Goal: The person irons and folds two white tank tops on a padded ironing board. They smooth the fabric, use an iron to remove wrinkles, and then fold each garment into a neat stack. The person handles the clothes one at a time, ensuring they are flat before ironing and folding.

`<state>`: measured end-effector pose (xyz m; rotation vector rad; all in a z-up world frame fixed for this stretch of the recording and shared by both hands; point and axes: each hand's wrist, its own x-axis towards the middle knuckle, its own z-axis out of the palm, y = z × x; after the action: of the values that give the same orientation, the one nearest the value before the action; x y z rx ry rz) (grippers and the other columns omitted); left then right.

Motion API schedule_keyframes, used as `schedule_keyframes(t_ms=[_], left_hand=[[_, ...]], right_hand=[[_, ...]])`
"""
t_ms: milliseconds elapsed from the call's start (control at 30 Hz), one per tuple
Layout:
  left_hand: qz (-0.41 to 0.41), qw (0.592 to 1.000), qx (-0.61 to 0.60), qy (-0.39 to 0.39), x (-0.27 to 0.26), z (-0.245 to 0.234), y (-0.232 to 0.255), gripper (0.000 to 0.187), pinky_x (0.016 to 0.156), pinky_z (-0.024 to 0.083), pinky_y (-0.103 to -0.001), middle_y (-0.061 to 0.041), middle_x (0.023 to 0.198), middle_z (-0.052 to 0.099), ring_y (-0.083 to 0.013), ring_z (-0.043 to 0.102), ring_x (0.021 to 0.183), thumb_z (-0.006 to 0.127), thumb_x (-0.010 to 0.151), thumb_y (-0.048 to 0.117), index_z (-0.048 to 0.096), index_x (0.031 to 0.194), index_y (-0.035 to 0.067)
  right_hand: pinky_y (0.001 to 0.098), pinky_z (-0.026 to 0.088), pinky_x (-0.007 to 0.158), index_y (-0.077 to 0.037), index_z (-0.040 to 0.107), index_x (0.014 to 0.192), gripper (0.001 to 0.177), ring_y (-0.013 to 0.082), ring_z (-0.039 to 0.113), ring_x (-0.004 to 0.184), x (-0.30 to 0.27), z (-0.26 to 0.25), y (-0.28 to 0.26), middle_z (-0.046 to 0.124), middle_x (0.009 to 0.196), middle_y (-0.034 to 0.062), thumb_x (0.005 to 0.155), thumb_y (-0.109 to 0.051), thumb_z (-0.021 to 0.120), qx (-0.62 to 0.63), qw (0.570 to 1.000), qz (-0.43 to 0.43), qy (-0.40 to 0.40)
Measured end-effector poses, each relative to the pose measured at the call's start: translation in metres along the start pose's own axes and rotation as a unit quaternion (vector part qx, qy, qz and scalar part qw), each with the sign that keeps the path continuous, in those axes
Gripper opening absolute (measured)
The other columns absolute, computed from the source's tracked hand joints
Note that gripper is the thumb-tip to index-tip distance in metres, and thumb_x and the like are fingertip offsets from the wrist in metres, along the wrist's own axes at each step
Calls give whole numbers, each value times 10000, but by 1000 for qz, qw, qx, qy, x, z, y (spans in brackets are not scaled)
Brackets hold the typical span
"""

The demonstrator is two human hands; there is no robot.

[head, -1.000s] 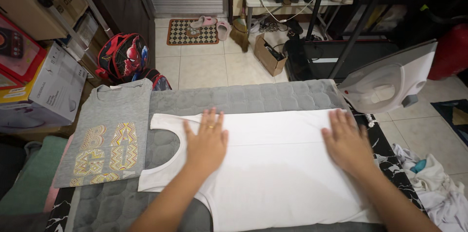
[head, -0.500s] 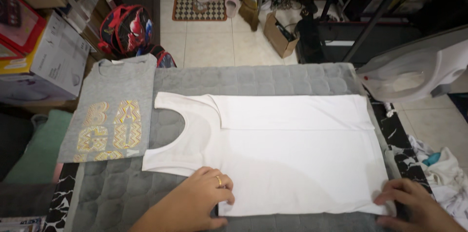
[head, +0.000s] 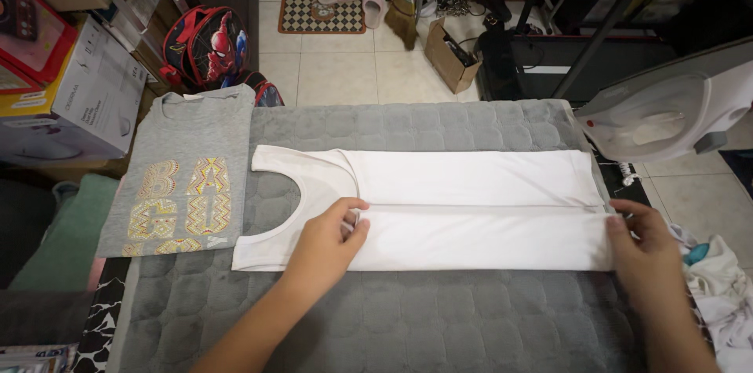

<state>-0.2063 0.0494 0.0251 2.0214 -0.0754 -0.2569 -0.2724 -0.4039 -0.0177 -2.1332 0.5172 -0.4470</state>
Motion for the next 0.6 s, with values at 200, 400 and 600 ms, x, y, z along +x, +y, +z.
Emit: schedule_keyframes(t_ms=[200,400,600], left_hand=[[186,958,186,117,1,9,-6,179,640,540,-394,-125,894,700,-286,687,726,634,952,159,666,1108,78],[158,928,326,87,2,11,-3,230,721,568,-405,-114,1034,649,-279,674,893,627,949,176,647,1155,76],[301,893,323,87,5,39,14,426,1067,386,-516,-180,1393,555,-343,480,1318,619,915,185,605,1312,32]], right_hand=[[418,534,782,-81,633,1334,268,309,665,842,-7,21,-25,684,986,169,1097,-205,616,-235,958,-144,74],[463,550,807,-180,641,1419,390,332,665,1038,-6,30,-49,671,1210,129,1052,-301,591,-422,898,-123,29],[561,417,1087,-128,579,1317,436,374,555,1274,-24,69,-102,584,1339,159,938,-341,615,-297,881,-367,22]])
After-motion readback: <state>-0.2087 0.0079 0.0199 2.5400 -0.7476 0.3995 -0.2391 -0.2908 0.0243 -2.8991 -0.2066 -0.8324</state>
